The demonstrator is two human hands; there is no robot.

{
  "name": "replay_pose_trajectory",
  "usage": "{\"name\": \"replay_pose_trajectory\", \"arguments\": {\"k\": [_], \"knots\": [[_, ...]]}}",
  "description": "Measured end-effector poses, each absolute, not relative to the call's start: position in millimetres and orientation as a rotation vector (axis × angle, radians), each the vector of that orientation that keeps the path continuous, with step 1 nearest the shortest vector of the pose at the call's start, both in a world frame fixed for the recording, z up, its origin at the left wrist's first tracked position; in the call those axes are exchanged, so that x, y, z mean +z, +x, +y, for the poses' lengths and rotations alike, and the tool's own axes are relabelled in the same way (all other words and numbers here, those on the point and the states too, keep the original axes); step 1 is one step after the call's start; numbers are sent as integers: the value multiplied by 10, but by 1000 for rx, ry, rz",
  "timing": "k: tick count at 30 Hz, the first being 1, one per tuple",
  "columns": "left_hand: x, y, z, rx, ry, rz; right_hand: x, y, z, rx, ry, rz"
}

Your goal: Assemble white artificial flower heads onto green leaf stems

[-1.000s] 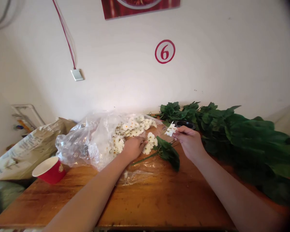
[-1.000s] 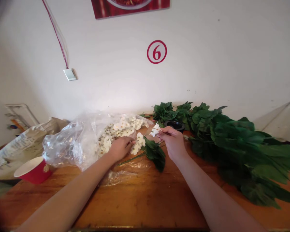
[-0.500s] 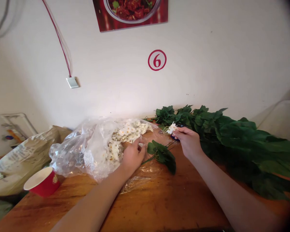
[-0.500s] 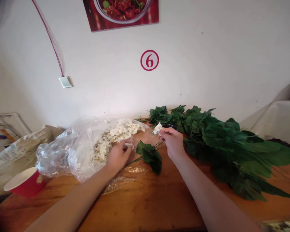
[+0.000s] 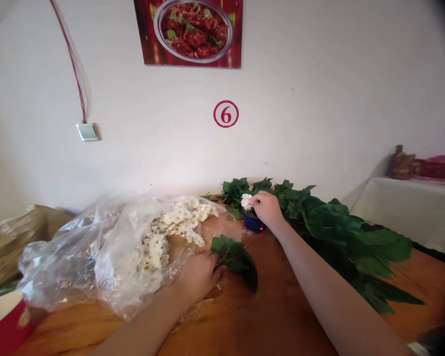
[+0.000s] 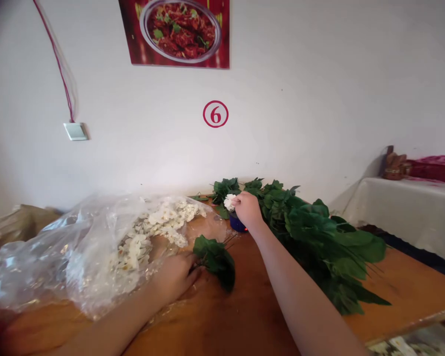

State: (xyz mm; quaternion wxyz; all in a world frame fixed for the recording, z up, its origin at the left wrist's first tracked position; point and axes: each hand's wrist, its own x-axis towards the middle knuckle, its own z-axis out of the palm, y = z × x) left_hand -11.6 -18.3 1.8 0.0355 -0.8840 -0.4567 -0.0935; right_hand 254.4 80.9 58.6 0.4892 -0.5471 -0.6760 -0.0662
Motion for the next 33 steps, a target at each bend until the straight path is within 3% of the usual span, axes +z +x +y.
{"name": "replay_pose_trajectory", "arguments": {"k": [14, 33], "knots": [[7, -82, -169, -273, -2742, -1435, 290, 2739, 1026, -244, -1428, -1741], [43, -105, -191, -264, -2662, -1454, 438, 2747, 847, -243, -1538, -1591]]}}
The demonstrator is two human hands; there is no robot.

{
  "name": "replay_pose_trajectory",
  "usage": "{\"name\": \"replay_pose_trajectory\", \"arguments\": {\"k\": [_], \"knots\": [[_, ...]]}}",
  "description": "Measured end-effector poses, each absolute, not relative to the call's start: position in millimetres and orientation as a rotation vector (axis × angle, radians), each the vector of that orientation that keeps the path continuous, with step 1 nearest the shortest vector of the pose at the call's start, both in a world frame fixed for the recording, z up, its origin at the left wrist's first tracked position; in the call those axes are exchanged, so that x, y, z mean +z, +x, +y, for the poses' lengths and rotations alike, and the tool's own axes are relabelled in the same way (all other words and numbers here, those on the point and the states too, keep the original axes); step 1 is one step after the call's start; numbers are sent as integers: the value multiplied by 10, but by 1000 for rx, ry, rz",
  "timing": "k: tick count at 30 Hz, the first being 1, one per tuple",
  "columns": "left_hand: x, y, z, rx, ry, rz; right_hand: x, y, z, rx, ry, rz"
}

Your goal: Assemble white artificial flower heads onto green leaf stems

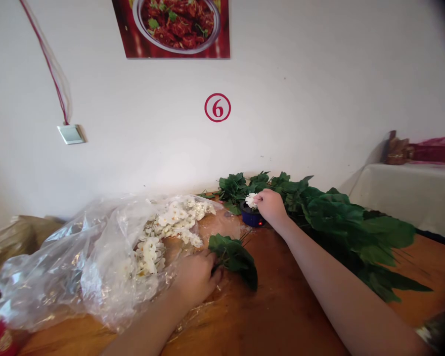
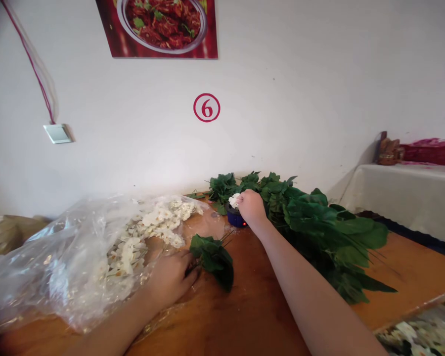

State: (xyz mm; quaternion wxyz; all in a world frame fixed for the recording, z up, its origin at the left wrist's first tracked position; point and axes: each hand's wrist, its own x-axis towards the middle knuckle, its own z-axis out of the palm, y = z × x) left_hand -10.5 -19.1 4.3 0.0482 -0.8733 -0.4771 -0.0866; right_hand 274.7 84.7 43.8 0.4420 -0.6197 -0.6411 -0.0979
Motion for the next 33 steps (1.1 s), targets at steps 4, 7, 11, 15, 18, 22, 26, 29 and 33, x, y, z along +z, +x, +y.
{"name": "replay_pose_trajectory", "arguments": {"k": [4, 7, 11, 15, 18, 22, 26, 29, 33], "knots": [[40, -119, -187, -276, -2663, -1430, 488, 2736, 814, -239, -1561, -1611], [46, -135, -182, -289, -2655, -1415, 553, 2743, 768, -245, -1570, -1593], [75, -139, -174, -303, -2590, -1463, 615, 2726, 708, -191, -1513, -1489], [137, -148, -161, -249, -2418, -1653, 582, 2657, 711, 192, -1440, -1340], [185, -186, -137, -228, -2385, -1704, 552, 2595, 724, 441, -1360, -1220], [205, -234, -110, -344, -2347, -1772, 610, 2523, 663, 597, -1268, -1108], [141, -183, -143, -936, -2574, -1536, 669, 2471, 586, 690, -1212, -1091], [50, -124, -181, -1339, -2906, -1194, 635, 2446, 594, 724, -1229, -1112], [-26, -129, -174, -1792, -3275, -1242, 561, 2421, 634, 698, -1267, -1169]]}}
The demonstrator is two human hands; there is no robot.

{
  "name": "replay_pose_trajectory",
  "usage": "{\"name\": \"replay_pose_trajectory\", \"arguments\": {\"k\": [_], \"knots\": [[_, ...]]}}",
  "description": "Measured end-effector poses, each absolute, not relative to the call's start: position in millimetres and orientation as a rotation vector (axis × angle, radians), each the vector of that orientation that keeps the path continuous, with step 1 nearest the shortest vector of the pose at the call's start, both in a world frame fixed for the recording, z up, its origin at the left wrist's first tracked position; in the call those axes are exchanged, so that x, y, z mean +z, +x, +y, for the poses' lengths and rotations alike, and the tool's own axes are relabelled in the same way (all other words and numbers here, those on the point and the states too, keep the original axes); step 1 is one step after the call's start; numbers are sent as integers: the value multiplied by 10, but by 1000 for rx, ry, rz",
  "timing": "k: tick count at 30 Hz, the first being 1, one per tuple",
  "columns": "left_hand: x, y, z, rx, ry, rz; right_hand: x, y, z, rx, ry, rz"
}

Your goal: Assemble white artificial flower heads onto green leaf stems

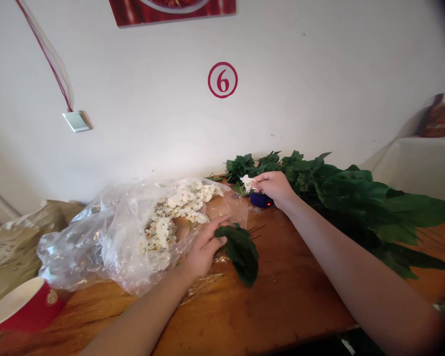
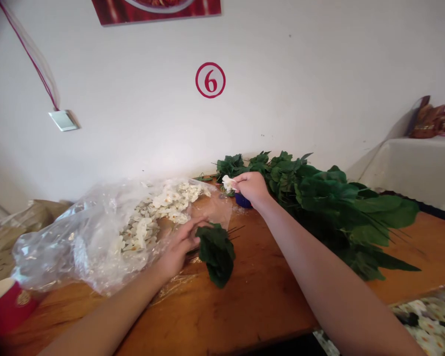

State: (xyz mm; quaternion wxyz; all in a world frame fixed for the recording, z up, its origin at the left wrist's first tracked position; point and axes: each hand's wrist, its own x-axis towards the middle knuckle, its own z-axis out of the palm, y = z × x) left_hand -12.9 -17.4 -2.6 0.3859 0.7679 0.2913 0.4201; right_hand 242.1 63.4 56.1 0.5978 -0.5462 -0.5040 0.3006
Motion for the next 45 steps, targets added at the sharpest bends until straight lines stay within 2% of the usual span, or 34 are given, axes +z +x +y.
{"name": "replay_pose_trajectory", "arguments": {"k": [4, 11, 20, 25, 31, 37, 45], "knots": [[30, -138, -171, 1020, 1680, 762, 535, 2400, 635, 626, -1317, -1211], [32, -16, -199, 738, 1720, 888, 482, 2375, 651, 565, -1330, -1298], [31, 32, -263, 607, 2440, 883, 595, 2363, 577, 604, -1281, -1271], [15, 57, -308, 757, 2383, 972, 687, 2354, 273, 772, -1031, -1166], [-173, 12, -132, 1055, 1869, 1046, 365, 2177, 131, 1009, -875, -1116], [-230, -17, -70, 1131, 1749, 1025, 234, 2106, 200, 933, -938, -1231], [-200, -10, -61, 1112, 1717, 1027, 335, 2182, 179, 937, -1006, -1288]]}}
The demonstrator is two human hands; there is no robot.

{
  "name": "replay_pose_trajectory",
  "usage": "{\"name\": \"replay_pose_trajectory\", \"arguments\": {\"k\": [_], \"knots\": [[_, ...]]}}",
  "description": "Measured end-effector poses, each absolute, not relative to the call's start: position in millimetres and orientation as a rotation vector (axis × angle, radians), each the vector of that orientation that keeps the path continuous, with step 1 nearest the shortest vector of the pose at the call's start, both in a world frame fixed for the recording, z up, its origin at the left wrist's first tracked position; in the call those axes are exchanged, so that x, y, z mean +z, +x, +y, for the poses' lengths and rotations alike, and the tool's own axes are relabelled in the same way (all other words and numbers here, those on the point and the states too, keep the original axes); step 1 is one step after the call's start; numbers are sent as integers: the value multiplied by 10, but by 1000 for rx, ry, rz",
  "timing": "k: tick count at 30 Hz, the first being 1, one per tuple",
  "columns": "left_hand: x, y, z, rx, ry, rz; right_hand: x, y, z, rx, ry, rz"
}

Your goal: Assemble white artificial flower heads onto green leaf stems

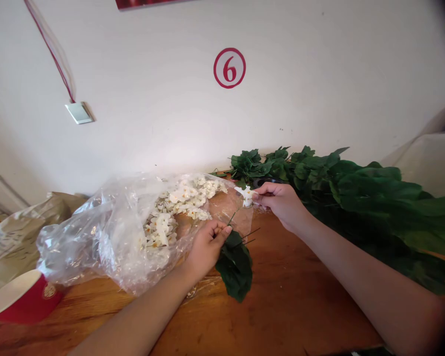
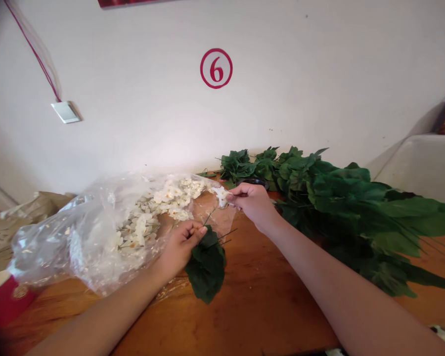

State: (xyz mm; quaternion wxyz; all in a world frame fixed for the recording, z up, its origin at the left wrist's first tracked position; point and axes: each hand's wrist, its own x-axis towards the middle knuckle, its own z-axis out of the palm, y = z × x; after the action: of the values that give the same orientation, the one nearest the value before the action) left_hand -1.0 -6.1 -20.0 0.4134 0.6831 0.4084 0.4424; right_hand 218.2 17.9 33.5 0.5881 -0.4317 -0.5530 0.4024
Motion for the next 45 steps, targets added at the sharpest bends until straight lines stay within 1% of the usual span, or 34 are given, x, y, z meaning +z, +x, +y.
{"name": "replay_pose_trajectory", "arguments": {"k": [13, 20, 22, 26, 33, 45], "knots": [[-145, -17, -107, 1061, 1879, 1068, 365, 2197, 184, 983, -1107, -1390], [-136, -56, -129, 1010, 2036, 1110, 362, 2259, 147, 1269, -1044, -1585], [-122, -65, -127, 1005, 2059, 1116, 346, 2254, 139, 1289, -1064, -1704], [-75, -74, -122, 974, 2085, 1106, 298, 2238, 173, 1139, -1151, -1924], [-67, -82, -116, 947, 2051, 1081, 195, 2221, 243, 884, -1217, -2049], [-92, -61, -121, 840, 2225, 1196, -19, 2119, 282, 748, -1206, -2094]]}}
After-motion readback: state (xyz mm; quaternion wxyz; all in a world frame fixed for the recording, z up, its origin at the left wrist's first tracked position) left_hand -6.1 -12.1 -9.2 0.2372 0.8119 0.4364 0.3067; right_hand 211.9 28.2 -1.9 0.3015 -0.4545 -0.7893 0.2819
